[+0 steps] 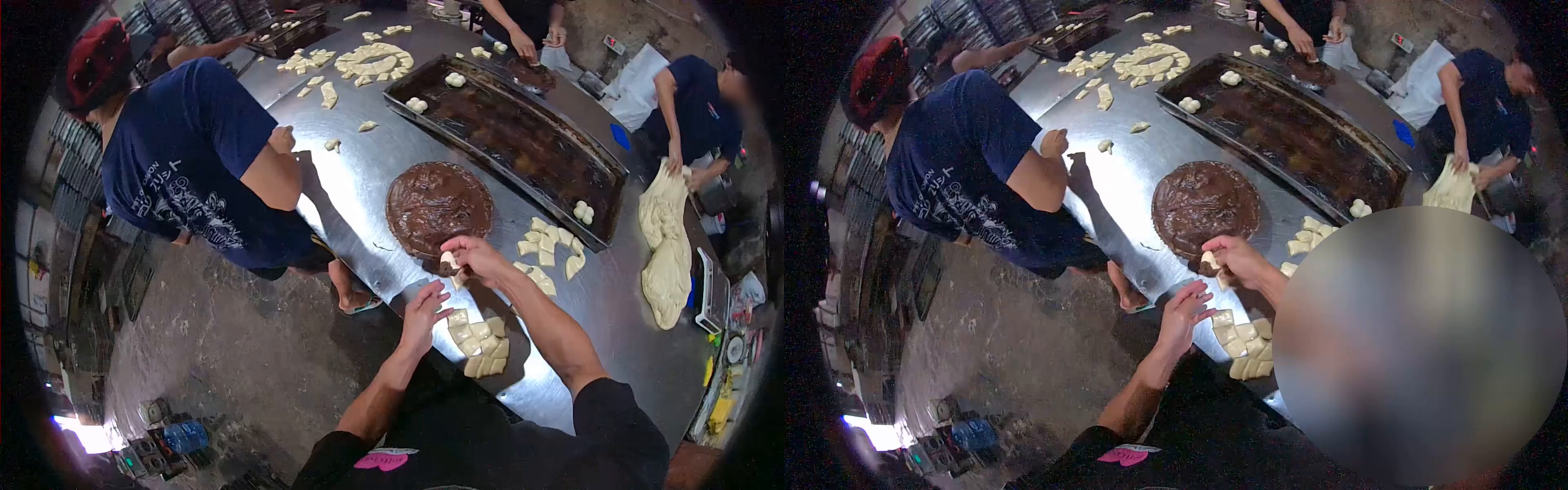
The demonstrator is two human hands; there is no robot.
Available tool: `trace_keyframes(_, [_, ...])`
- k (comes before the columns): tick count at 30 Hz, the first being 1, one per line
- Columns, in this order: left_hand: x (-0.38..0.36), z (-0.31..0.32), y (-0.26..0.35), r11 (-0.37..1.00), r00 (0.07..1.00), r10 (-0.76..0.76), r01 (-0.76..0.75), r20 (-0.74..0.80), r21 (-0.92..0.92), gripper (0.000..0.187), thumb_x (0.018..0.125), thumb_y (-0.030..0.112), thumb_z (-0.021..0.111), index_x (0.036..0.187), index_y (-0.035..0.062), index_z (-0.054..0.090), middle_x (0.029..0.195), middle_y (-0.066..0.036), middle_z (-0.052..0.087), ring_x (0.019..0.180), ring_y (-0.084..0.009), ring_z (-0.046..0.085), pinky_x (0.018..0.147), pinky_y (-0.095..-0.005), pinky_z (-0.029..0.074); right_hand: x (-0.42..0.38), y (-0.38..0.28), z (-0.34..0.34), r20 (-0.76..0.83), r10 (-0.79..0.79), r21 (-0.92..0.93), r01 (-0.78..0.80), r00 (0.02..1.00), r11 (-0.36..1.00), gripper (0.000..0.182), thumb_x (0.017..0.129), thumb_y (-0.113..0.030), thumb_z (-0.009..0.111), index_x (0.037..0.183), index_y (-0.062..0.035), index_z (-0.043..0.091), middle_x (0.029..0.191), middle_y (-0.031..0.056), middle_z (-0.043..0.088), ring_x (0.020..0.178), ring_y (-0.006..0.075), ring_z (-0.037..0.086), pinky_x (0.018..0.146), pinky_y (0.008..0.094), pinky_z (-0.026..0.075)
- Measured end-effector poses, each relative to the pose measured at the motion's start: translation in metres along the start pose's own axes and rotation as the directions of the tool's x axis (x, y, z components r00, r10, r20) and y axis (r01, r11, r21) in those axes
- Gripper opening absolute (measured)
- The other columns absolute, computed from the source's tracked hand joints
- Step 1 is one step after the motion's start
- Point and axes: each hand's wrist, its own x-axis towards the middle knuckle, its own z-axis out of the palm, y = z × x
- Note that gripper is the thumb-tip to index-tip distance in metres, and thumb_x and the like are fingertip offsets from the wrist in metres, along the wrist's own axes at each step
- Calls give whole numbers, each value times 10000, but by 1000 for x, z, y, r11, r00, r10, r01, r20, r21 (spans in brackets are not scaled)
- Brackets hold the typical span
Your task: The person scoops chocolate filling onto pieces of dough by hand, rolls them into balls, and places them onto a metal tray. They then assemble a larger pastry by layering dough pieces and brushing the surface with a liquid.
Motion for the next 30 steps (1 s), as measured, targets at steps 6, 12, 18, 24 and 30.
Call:
trace_keyframes(6, [-15, 1, -14, 996, 997, 75, -74, -28, 53, 359, 930, 121, 506, 1257, -25, 476, 1264, -126, 502, 1126, -240, 527, 893, -381, 485, -9, 8, -3, -192, -182, 55, 196, 964, 979, 327, 822, 32, 473, 1127, -59, 550, 938, 27, 616, 801, 117, 584, 653, 271, 491])
trace_keyframes(12, [-34, -25, -4, 986, 990, 102, -88, -93, 145, 293, 936, 100, 486, 1203, -14, 531, 1165, -96, 562, 1090, -207, 548, 877, -360, 496, -8, -11, 14, 73, -98, 416, 59, 993, 908, 412, 808, 45, 474, 1207, -50, 516, 982, 76, 609, 794, 163, 610, 694, 322, 543])
trace_keyframes(18, [-23, -1, 46, 969, 970, 219, -229, -107, -92, 236, 950, 112, 497, 1152, 2, 550, 1101, -68, 589, 1014, -184, 578, 871, -368, 503, -27, -16, 56, 273, -125, 566, -55, 954, 822, 418, 822, 47, 453, 1233, -9, 504, 1049, 109, 611, 907, 207, 629, 766, 383, 559])
trace_keyframes(24, [-15, -31, 61, 888, 883, 422, -449, -207, -100, 94, 913, 26, 538, 1001, 23, 572, 1026, -99, 617, 945, -182, 603, 856, -378, 512, -18, -25, 86, 141, -83, 543, -7, 987, 840, 379, 825, 59, 474, 1197, 26, 534, 1052, 122, 608, 932, 213, 624, 834, 361, 543])
trace_keyframes(30, [-27, -65, 57, 884, 909, 394, -416, -135, -216, 294, 939, 209, 516, 1147, 9, 572, 1070, -119, 612, 949, -238, 587, 855, -363, 475, -17, -17, 147, 47, -610, -580, 518, 791, 628, 434, 818, 34, 545, 1251, 13, 525, 1181, 190, 596, 1099, 259, 583, 907, 352, 467])
